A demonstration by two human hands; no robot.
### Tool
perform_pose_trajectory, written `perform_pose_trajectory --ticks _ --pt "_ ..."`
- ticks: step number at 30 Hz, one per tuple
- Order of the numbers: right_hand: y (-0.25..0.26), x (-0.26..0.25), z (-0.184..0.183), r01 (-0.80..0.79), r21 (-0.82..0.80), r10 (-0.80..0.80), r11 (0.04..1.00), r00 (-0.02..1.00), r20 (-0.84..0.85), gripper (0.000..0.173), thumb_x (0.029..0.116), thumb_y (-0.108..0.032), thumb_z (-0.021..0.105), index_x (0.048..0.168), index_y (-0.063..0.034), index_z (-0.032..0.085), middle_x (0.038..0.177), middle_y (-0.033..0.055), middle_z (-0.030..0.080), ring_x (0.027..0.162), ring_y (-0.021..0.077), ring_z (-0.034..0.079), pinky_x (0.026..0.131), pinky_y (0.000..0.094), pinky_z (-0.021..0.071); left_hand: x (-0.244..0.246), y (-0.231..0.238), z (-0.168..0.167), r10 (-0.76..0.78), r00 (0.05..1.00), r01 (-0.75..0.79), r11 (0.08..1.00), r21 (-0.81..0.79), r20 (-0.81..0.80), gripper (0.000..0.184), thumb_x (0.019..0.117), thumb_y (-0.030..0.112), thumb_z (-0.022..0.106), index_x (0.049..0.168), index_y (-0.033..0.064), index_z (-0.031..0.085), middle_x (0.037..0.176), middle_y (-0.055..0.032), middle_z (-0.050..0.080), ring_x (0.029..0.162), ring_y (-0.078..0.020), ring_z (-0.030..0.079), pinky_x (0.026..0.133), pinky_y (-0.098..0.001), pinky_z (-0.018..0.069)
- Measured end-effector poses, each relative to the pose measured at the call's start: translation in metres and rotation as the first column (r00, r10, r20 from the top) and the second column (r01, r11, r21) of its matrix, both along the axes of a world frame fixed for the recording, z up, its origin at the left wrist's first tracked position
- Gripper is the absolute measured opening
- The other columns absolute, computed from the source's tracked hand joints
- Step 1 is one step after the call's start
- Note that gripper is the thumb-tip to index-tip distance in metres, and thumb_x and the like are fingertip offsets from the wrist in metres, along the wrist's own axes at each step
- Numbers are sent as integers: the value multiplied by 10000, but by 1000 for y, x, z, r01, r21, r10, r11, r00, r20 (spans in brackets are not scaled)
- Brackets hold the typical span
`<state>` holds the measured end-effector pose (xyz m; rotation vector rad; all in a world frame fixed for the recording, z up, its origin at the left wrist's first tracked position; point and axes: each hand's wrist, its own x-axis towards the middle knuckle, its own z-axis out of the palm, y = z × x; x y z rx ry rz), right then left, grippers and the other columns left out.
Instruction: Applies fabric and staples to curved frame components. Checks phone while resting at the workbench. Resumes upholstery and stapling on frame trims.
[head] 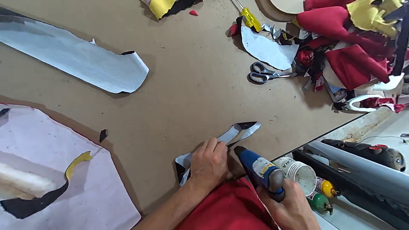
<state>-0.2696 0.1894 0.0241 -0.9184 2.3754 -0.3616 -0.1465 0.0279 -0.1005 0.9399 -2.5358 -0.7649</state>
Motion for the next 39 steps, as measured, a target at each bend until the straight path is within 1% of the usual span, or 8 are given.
perform_pose_trajectory --ticks 2,4,9,14,22,27,35,39 --pt "8 -9 5 20 12 -20 1000 1000 6 270 797 -390 720 888 -135 718 700 -7 692 643 130 685 571 428 549 -8 2 6 -62 998 62 998 -31 13 361 983 379 549 1113 119 763 1040 -63 727 903 -229 718 690 -401 604" --pt "12 -16 5 12 17 -11 1000 1000 -23 279 792 -415 704 875 -148 717 685 -20 682 627 119 676 552 418 537 -20 5 3 -102 995 102 989 -111 7 354 982 357 573 1177 118 748 1079 -66 728 898 -237 710 684 -397 592" --pt "8 -27 -2 -8 -2 7 1000 999 -46 261 797 -435 677 860 -184 712 653 -57 657 590 74 649 513 365 515 -28 7 -13 -101 990 79 974 -210 -96 203 976 227 612 926 135 786 850 -32 693 765 -205 661 610 -339 544" --pt "0 -35 -4 -60 8 61 998 995 -75 260 792 -449 663 841 -196 698 635 -59 636 573 85 636 495 376 498 -29 8 -14 -69 992 54 988 -144 -101 247 1000 228 574 850 103 725 782 -48 633 743 -213 645 615 -338 547" --pt "-19 -47 -5 -166 30 168 986 980 -105 271 779 -478 646 822 -214 694 608 -65 619 553 88 630 471 374 482 -33 3 -9 -66 997 63 993 -100 -29 169 924 162 599 961 93 749 813 -65 624 728 -239 645 579 -354 553" --pt "-26 -51 -3 -183 69 189 981 978 -90 280 780 -482 639 825 -212 697 612 -61 622 559 89 633 479 384 487 -35 3 -8 -60 998 58 994 -94 -24 129 896 131 615 908 83 734 799 -66 607 724 -242 635 560 -350 540" --pt "-28 -45 -3 -223 73 230 972 969 -91 278 767 -466 644 804 -195 692 603 -43 619 555 123 638 475 398 483 -34 0 -6 -80 997 78 995 -65 -22 138 870 126 645 952 79 746 817 -73 620 740 -246 646 577 -353 556" --pt "-13 -50 6 -186 90 195 978 976 -99 276 773 -446 655 814 -178 703 625 -25 641 577 138 654 492 422 496 -32 2 -6 -52 998 50 998 -34 -37 207 943 156 550 964 78 741 824 -66 623 744 -229 651 591 -352 559"
